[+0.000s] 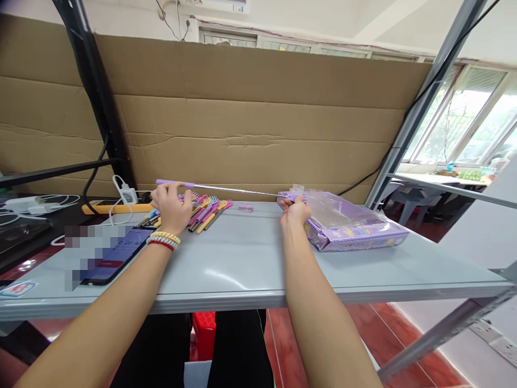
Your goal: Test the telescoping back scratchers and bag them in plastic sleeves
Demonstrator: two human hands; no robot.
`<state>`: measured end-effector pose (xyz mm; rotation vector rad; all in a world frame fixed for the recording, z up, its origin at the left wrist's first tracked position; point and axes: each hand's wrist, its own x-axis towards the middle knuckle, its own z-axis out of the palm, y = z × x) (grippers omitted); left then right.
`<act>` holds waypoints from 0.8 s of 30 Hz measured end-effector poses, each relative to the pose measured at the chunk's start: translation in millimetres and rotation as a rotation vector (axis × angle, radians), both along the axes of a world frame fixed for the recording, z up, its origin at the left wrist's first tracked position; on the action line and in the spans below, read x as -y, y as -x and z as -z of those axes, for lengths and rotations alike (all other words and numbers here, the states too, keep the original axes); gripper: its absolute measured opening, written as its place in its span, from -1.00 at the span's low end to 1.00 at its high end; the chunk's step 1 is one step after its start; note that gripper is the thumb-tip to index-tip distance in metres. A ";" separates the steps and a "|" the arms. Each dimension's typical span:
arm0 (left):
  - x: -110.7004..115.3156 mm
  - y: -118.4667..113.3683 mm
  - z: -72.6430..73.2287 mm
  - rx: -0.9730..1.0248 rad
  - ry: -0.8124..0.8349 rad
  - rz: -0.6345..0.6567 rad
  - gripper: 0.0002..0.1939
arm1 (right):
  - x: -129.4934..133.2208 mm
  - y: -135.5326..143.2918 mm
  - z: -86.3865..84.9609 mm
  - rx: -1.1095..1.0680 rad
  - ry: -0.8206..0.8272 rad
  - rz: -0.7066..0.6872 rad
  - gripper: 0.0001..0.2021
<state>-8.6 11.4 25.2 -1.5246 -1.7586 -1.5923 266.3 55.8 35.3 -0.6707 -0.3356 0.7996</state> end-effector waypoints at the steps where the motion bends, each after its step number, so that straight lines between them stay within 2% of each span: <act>1: -1.1 -2.9 -0.4 0.123 -0.029 0.035 -0.82 | -0.2 0.4 0.0 -0.011 0.016 -0.004 -0.70; 3: -4.3 -7.1 -0.5 0.419 0.013 0.232 -0.79 | -0.3 1.6 0.0 -0.040 0.031 -0.016 -0.72; 7: -7.8 -10.8 -0.2 0.964 0.147 0.802 -0.64 | 0.6 7.3 1.3 -0.035 0.024 -0.062 -0.74; 9: -6.6 -10.7 -1.5 1.104 0.107 0.935 -0.66 | 1.7 11.0 2.2 0.001 0.025 -0.101 -0.75; 13: -5.1 -7.9 -7.1 1.259 0.018 0.974 -0.67 | 4.8 17.1 2.0 0.029 0.011 -0.187 -0.78; 17: -7.2 -4.9 -13.4 1.304 -0.063 0.944 -0.68 | 7.7 17.8 -0.9 0.094 -0.080 -0.187 -0.73; 20: -8.6 2.6 -18.1 1.304 -0.124 0.920 -0.70 | 7.8 9.5 -3.2 0.058 -0.103 -0.116 -0.73; 24: -8.3 21.2 -24.6 1.372 -0.298 0.756 -0.70 | 4.1 -6.7 -3.5 -0.022 -0.047 0.023 -0.68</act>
